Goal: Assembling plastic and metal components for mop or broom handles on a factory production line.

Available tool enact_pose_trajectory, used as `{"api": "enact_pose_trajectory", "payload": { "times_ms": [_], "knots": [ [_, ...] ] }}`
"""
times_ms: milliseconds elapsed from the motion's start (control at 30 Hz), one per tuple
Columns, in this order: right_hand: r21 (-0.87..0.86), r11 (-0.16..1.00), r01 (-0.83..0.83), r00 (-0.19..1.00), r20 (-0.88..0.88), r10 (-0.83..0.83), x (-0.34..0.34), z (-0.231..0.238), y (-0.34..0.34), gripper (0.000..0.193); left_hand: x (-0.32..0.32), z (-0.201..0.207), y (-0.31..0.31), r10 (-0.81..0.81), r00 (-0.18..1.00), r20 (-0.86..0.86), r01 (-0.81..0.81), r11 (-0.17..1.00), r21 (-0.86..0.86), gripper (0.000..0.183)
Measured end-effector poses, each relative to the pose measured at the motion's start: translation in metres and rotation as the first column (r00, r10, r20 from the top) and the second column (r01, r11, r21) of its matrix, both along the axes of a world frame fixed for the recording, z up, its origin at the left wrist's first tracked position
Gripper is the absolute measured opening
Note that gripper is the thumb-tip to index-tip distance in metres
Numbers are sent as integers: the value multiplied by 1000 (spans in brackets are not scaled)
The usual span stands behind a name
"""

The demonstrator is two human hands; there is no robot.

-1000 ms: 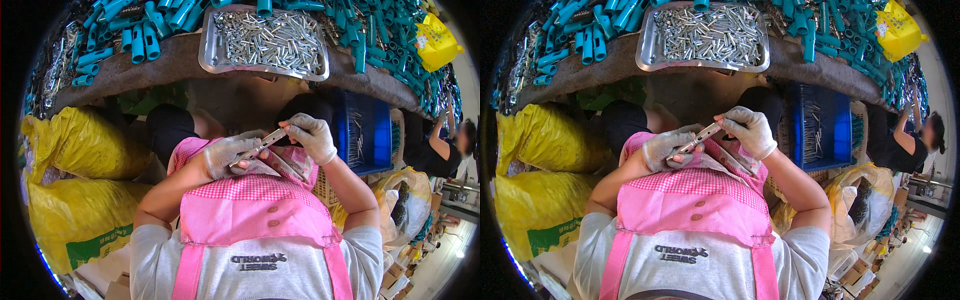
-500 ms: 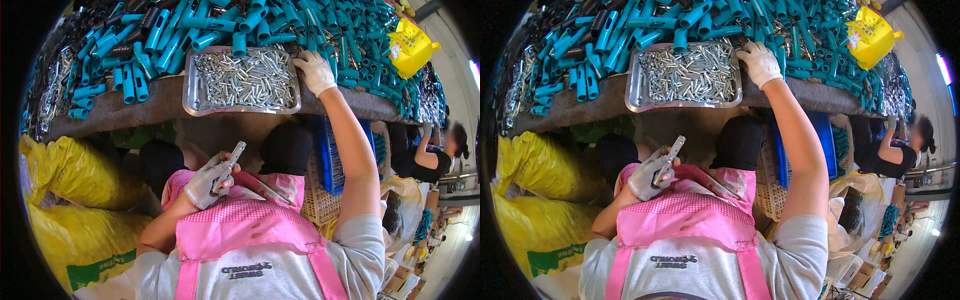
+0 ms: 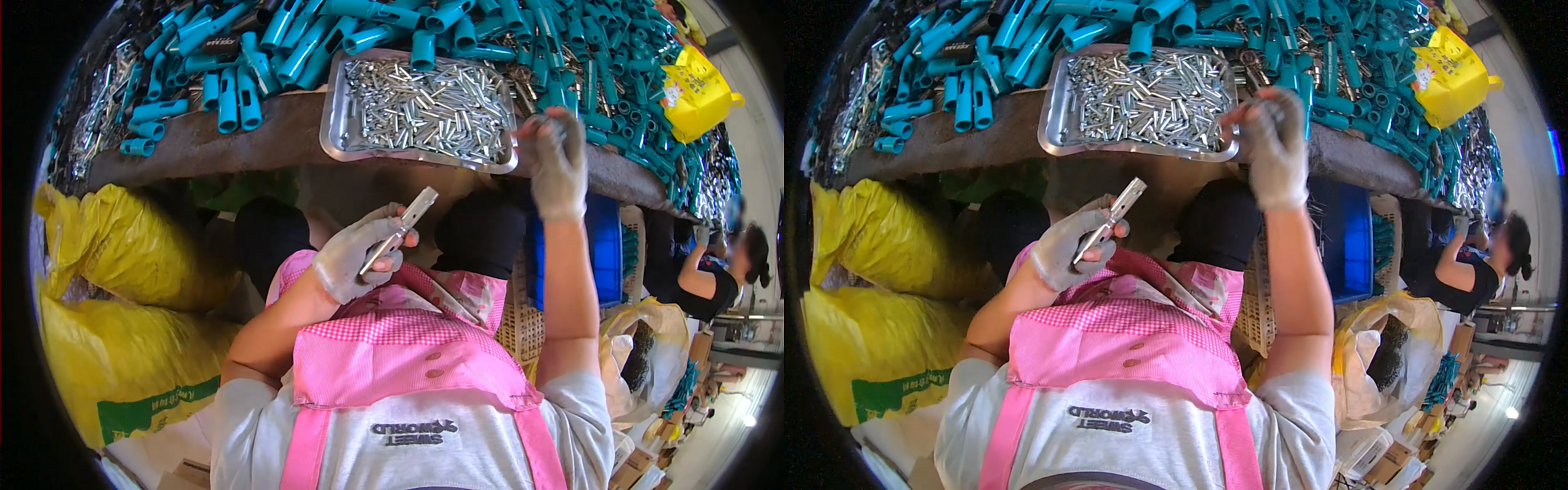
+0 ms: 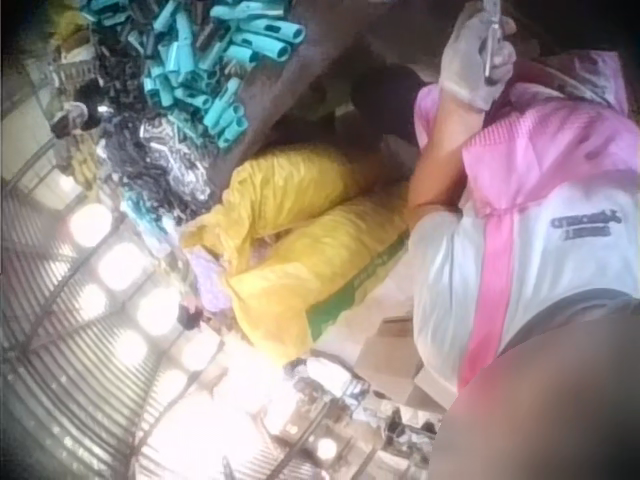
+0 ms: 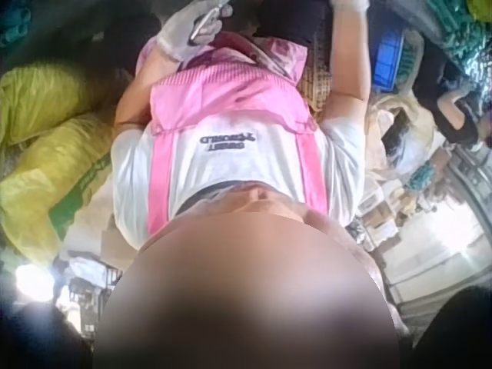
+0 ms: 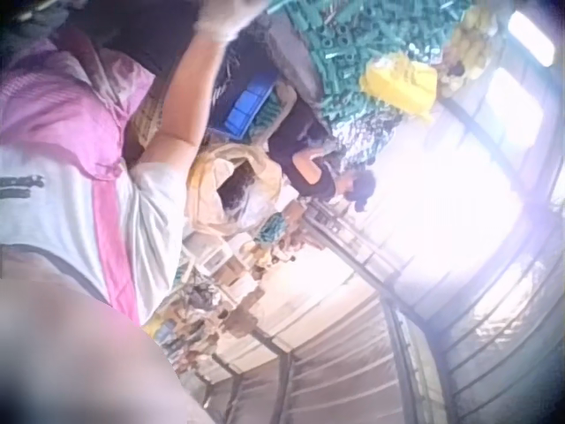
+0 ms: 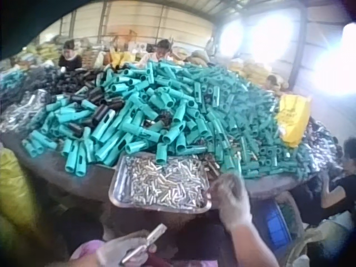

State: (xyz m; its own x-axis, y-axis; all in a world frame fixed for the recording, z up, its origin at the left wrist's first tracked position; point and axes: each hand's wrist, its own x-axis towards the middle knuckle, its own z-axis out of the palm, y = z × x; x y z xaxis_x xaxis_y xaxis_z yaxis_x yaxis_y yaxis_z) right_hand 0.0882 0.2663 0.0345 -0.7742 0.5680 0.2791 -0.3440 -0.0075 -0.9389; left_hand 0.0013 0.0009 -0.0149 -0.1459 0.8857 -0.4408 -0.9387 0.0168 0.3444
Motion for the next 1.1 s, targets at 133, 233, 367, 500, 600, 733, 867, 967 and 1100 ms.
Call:
{"api": "enact_pose_trajectory", "payload": {
  "times_ms": [133,233,367,500,600,733,867,967,1100],
  "knots": [
    [-51,988,-144,974,169,151,20,-19,-58,30,2,7,1,-29,999,-43,31,999,39,27],
    [-93,972,-218,954,190,232,25,-26,-73,30,1,11,-1,-82,991,-107,85,996,23,25],
    [-98,946,-308,915,241,323,31,-31,-84,33,0,12,-5,-213,975,-60,215,976,35,25],
    [-109,935,-338,900,253,355,35,-29,-81,30,0,10,-6,-252,967,-26,253,967,41,26],
    [53,929,-366,861,398,317,38,-25,-85,27,7,20,-1,-200,955,-220,195,980,-44,28],
    [80,887,-455,820,425,382,39,-16,-87,36,11,22,-2,-202,889,-412,164,979,-125,28],
    [795,495,350,781,44,-623,20,-11,5,33,9,9,-9,-12,905,-425,-48,990,-130,18],
    [952,229,202,429,124,-895,8,-30,80,55,7,11,-5,18,922,-387,-68,991,-118,16],
    [905,143,400,474,-70,-878,24,-53,127,47,4,14,-4,-16,895,-446,-38,993,-111,16]
  ]
}}
